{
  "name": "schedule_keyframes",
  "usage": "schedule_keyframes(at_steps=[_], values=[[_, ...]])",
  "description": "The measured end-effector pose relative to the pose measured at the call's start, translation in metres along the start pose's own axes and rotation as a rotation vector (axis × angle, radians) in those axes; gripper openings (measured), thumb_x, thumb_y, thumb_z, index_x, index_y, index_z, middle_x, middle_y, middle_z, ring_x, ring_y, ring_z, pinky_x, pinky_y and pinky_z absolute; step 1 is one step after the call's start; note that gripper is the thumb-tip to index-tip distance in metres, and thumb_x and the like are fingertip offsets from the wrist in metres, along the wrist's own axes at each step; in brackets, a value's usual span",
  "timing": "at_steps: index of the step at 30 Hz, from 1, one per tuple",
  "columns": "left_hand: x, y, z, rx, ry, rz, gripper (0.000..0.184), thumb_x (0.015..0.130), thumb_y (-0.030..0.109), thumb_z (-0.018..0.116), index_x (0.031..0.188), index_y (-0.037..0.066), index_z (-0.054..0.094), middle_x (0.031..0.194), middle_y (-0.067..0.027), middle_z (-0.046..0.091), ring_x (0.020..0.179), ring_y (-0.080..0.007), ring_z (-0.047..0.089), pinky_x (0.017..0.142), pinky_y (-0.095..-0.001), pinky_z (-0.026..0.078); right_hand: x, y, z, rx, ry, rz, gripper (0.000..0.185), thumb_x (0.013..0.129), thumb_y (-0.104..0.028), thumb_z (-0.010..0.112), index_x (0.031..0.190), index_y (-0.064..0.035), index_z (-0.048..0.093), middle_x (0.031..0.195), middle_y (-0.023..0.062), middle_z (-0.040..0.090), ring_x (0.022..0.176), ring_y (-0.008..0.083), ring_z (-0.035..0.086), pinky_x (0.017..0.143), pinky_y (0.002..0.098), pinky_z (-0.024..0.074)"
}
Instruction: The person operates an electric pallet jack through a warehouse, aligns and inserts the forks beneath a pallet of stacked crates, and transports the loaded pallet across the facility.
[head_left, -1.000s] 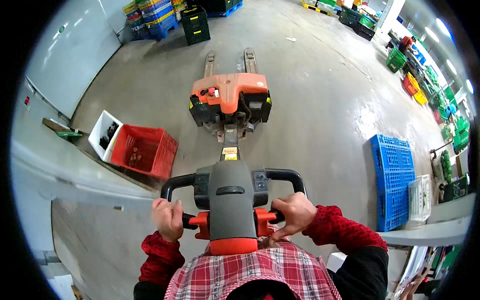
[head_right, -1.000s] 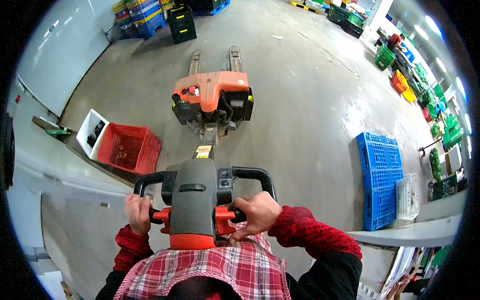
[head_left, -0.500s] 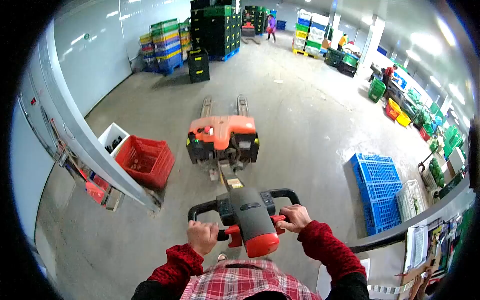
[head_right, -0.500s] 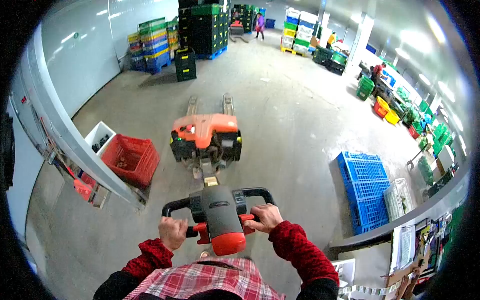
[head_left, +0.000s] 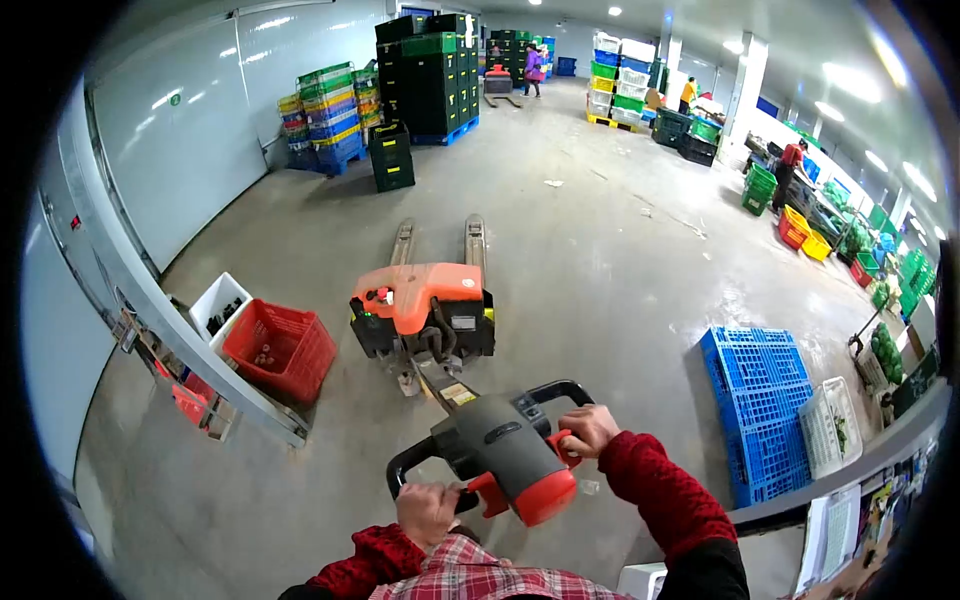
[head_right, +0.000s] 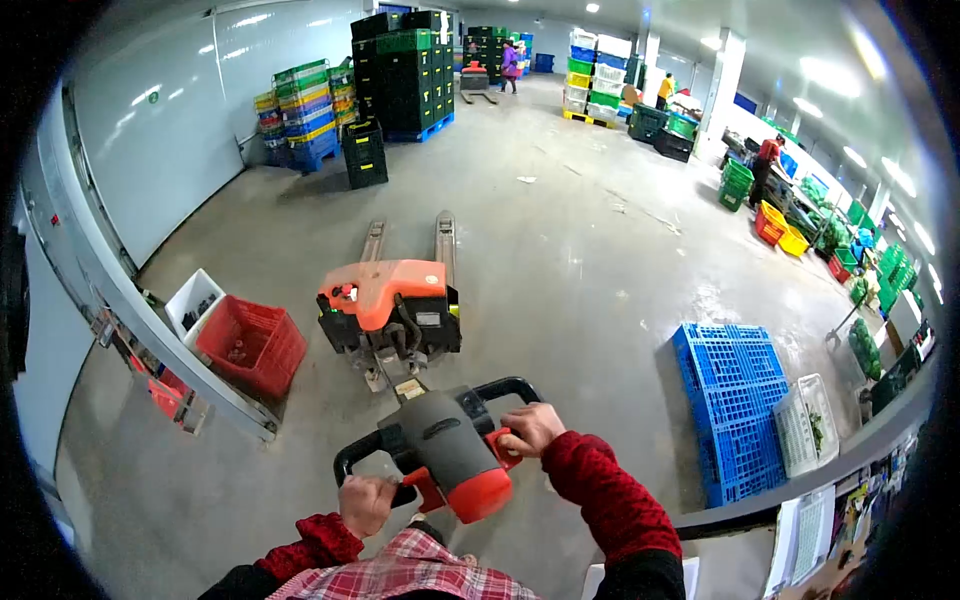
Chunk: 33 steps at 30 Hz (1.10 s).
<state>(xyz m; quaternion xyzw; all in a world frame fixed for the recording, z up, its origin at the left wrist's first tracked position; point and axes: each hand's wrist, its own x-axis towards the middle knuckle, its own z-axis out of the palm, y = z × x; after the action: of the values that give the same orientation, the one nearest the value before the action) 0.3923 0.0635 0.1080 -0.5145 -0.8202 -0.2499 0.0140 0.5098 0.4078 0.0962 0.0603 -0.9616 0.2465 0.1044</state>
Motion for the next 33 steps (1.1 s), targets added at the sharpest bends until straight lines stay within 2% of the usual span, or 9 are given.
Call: schedule_keyframes(at_steps=[2, 4, 10, 15, 20, 23, 27, 30, 33], values=[[0.005, 0.014, 0.01, -0.119, 0.018, -0.003, 0.046, 0.089, 0.038, 0.057, 0.066, -0.001, 0.064, 0.055, -0.0193, 0.055, 0.059, -0.0359, 0.058, 0.056, -0.0474, 0.042, -0.004, 0.01, -0.016, 0.043, -0.047, -0.006, 0.041, 0.088, -0.042, 0.05, 0.068, -0.0063, 0.053, 0.067, 0.013, 0.054, 0.066, 0.0369, 0.055, 0.061, 0.0444, 0.0437], [0.008, 0.02, 0.031, -0.246, -0.147, -0.174, 0.05, 0.091, 0.042, 0.055, 0.066, -0.001, 0.062, 0.053, -0.021, 0.052, 0.054, -0.0382, 0.056, 0.053, -0.0483, 0.042, -0.006, 0.025, -0.032, 0.089, -0.134, -0.021, 0.043, 0.09, -0.043, 0.048, 0.068, -0.0054, 0.052, 0.066, 0.0139, 0.054, 0.065, 0.0374, 0.055, 0.061, 0.0445, 0.0432], [0.023, 0.047, 0.056, -0.42, -0.235, -0.188, 0.055, 0.096, 0.048, 0.045, 0.072, 0.002, 0.064, 0.055, -0.0188, 0.056, 0.054, -0.0391, 0.058, 0.049, -0.0476, 0.045, -0.007, 0.067, -0.054, 0.13, -0.238, -0.041, 0.047, 0.092, -0.045, 0.046, 0.07, -0.0042, 0.051, 0.064, 0.0164, 0.052, 0.064, 0.0387, 0.054, 0.06, 0.0469, 0.0428], [0.05, 0.049, 0.05, -0.325, -0.385, -0.13, 0.033, 0.096, 0.025, 0.046, 0.125, 0.012, 0.057, 0.07, -0.0122, 0.063, 0.059, -0.0329, 0.064, 0.048, -0.0456, 0.048, 0.025, 0.095, -0.066, 0.139, -0.328, -0.075, 0.056, 0.093, -0.054, 0.041, 0.073, -0.0035, 0.055, 0.069, 0.017, 0.057, 0.067, 0.0378, 0.058, 0.059, 0.0457, 0.0443], [0.075, 0.045, 0.051, -0.307, -0.37, -0.26, 0.031, 0.097, 0.029, 0.046, 0.115, 0.013, 0.064, 0.072, -0.0139, 0.066, 0.063, -0.0342, 0.064, 0.052, -0.045, 0.049, 0.071, 0.117, -0.077, 0.112, -0.471, -0.076, 0.052, 0.093, -0.051, 0.04, 0.075, -0.0038, 0.053, 0.069, 0.0166, 0.054, 0.068, 0.0368, 0.056, 0.059, 0.0458, 0.0435], [0.089, 0.05, 0.042, -0.418, -0.265, -0.473, 0.04, 0.098, 0.036, 0.044, 0.087, 0.009, 0.071, 0.07, -0.017, 0.065, 0.064, -0.0354, 0.064, 0.055, -0.045, 0.048, 0.094, 0.121, -0.081, 0.158, -0.537, -0.105, 0.061, 0.095, -0.056, 0.037, 0.074, -0.0027, 0.057, 0.066, 0.0188, 0.056, 0.064, 0.0379, 0.057, 0.06, 0.046, 0.0437], [0.083, 0.007, 0.014, -0.264, -0.157, -0.378, 0.037, 0.096, 0.035, 0.046, 0.083, 0.008, 0.069, 0.068, -0.0148, 0.065, 0.061, -0.0347, 0.063, 0.054, -0.0448, 0.048, 0.153, 0.106, -0.066, 0.158, -0.683, -0.15, 0.061, 0.095, -0.056, 0.037, 0.081, -0.0031, 0.063, 0.068, 0.0191, 0.059, 0.067, 0.0379, 0.059, 0.063, 0.0458, 0.045], [0.085, -0.015, -0.022, -0.04, -0.292, -0.403, 0.026, 0.092, 0.027, 0.047, 0.098, 0.01, 0.065, 0.07, -0.0143, 0.066, 0.059, -0.0356, 0.063, 0.052, -0.0452, 0.048, 0.19, 0.095, -0.047, 0.173, -0.758, -0.173, 0.061, 0.095, -0.057, 0.037, 0.089, -0.0041, 0.068, 0.07, 0.0193, 0.062, 0.069, 0.0377, 0.06, 0.065, 0.0458, 0.0459], [0.096, -0.002, -0.019, 0.181, -0.348, -0.592, 0.027, 0.092, 0.027, 0.045, 0.093, 0.009, 0.065, 0.068, -0.0151, 0.065, 0.061, -0.0363, 0.063, 0.055, -0.0459, 0.049, 0.197, 0.103, -0.034, 0.229, -0.72, -0.253, 0.065, 0.095, -0.06, 0.035, 0.091, -0.0055, 0.069, 0.071, 0.0201, 0.063, 0.068, 0.0382, 0.061, 0.064, 0.046, 0.0469]])
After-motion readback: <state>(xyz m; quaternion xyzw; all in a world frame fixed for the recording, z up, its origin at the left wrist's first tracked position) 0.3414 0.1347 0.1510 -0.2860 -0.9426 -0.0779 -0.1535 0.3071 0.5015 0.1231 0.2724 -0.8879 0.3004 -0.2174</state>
